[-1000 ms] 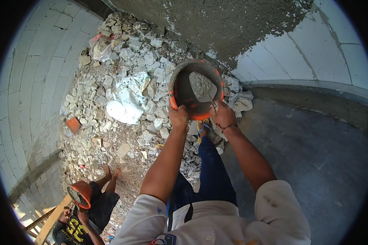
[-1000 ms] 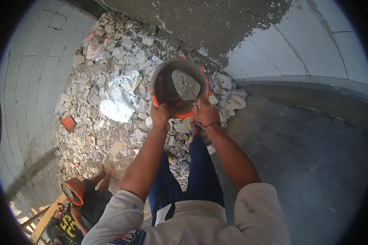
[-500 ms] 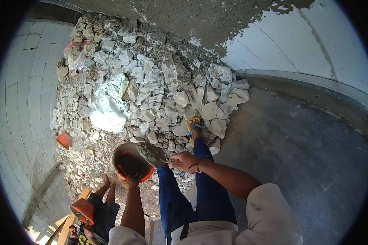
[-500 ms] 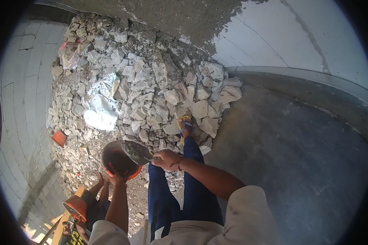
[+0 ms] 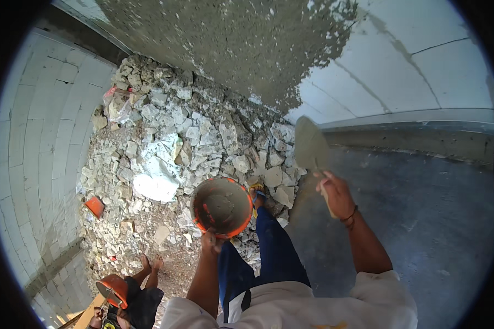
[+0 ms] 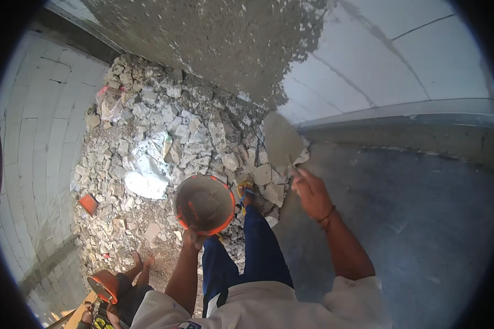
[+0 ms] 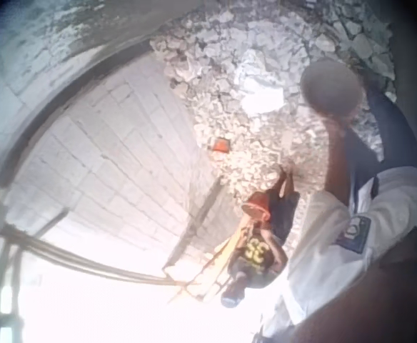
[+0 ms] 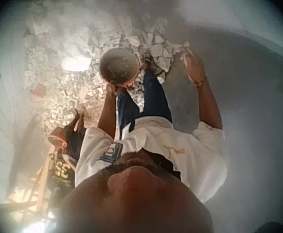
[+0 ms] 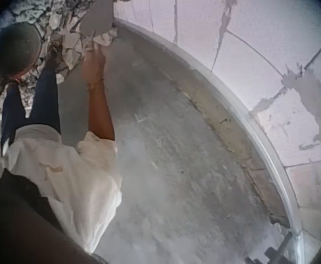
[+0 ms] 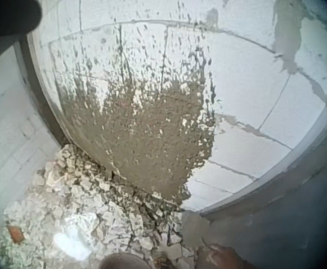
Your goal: The person applies cement mixture to a white block wall using a trowel, repeatedly scooping material from a bucket held in one hand and spreading it onto the wall surface.
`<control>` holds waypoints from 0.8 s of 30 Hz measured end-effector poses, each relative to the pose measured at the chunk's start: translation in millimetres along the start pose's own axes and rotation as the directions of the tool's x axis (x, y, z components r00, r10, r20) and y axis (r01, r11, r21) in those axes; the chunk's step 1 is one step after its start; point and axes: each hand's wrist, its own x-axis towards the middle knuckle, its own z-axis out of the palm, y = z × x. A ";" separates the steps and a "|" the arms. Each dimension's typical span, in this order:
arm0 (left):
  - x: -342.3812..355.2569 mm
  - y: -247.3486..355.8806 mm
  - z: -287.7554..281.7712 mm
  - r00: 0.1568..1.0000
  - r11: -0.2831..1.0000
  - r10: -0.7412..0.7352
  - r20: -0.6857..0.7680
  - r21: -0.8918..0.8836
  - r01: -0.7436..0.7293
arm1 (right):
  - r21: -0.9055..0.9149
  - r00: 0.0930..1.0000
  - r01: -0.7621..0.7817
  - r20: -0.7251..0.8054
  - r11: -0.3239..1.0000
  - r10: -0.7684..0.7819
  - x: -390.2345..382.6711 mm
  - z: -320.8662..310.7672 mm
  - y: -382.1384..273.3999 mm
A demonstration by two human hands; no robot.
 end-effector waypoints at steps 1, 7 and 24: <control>-9.4 8.3 30.6 0.998 0.999 -0.016 -0.067 0.027 0.017 | -0.190 0.996 0.078 0.044 0.979 -0.071 -22.2 13.9 10.8; -38.5 58.4 108.4 0.962 0.795 0.262 0.081 0.547 -0.263 | -0.682 0.886 0.421 0.451 0.598 -0.109 -61.1 120.7 -47.3; -114.9 163.1 177.7 0.727 0.385 0.594 0.344 0.672 -0.632 | -0.660 0.909 0.392 0.170 0.641 -0.381 -19.4 155.7 -132.2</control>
